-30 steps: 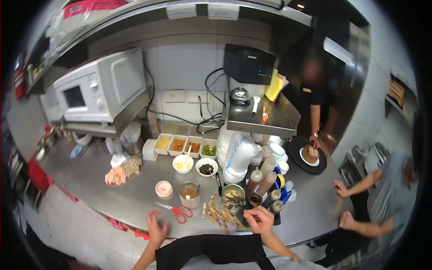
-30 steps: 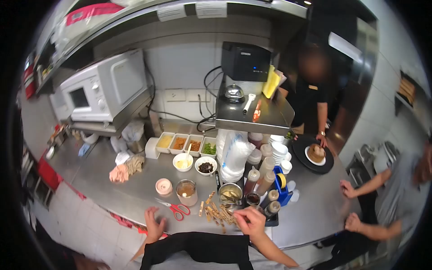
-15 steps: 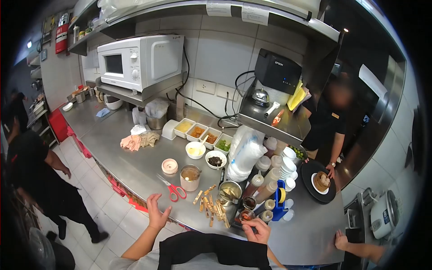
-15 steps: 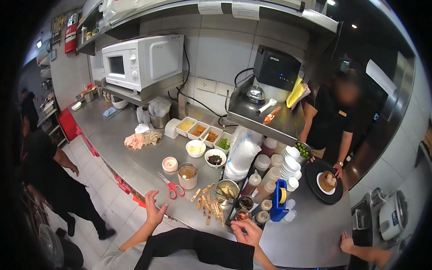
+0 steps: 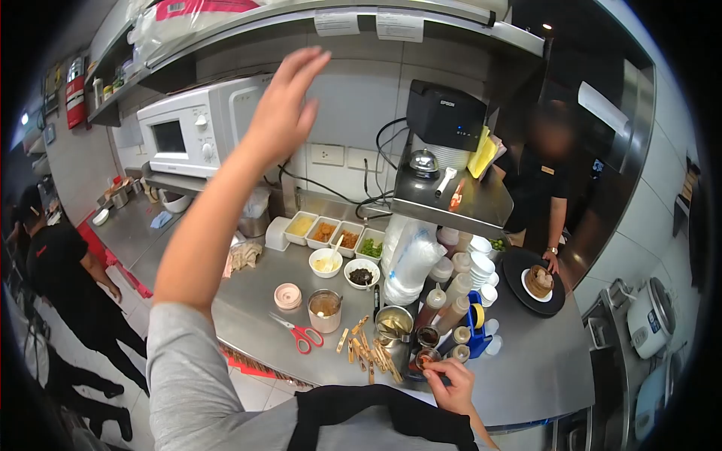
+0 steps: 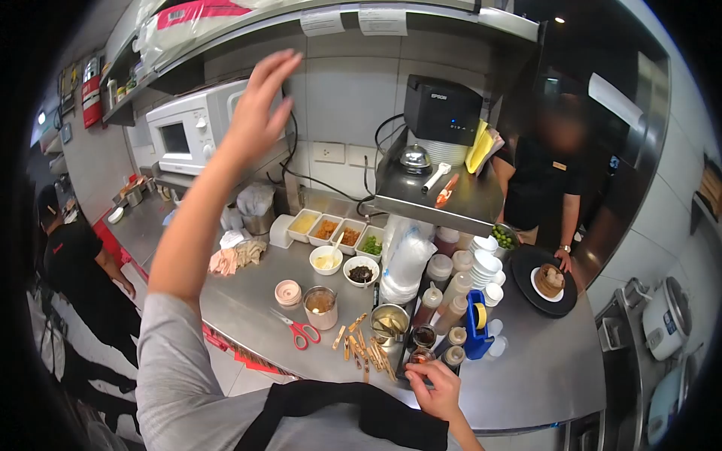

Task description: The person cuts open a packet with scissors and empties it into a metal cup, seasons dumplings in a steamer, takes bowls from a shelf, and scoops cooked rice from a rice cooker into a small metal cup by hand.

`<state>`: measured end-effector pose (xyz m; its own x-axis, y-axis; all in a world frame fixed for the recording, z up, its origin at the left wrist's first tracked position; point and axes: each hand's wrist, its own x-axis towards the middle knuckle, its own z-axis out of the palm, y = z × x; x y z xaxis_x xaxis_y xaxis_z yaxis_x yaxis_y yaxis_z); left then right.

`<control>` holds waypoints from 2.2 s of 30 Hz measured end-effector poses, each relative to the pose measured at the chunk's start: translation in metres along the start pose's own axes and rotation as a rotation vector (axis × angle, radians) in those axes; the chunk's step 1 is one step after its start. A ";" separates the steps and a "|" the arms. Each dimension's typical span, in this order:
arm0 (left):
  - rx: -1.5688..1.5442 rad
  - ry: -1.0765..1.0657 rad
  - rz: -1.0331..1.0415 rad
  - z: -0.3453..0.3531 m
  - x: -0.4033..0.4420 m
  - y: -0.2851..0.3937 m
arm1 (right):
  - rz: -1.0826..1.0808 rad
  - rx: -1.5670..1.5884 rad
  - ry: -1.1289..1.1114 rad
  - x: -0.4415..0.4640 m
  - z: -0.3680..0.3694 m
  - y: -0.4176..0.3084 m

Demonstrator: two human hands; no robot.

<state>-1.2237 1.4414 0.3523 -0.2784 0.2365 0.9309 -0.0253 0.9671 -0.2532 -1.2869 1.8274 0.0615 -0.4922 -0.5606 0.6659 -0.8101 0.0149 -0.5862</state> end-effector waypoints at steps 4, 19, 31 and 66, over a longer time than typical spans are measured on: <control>0.158 0.010 -0.042 0.048 0.090 -0.066 | 0.180 -0.029 0.099 -0.028 -0.006 0.010; 0.302 0.171 -0.084 0.142 0.142 -0.004 | 0.291 -0.200 0.241 -0.041 -0.008 0.010; 0.259 0.430 0.138 0.159 0.141 0.008 | 0.345 -0.182 0.238 -0.040 -0.009 0.011; 0.084 -0.815 -2.097 -0.351 -0.779 0.329 | -0.097 1.413 -1.072 0.027 0.175 -0.147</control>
<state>-0.6781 1.6083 -0.3641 -0.0219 -0.8907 -0.4540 -0.7401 -0.2908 0.6064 -1.1252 1.6656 0.0848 0.4090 -0.7678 0.4932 0.3292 -0.3799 -0.8644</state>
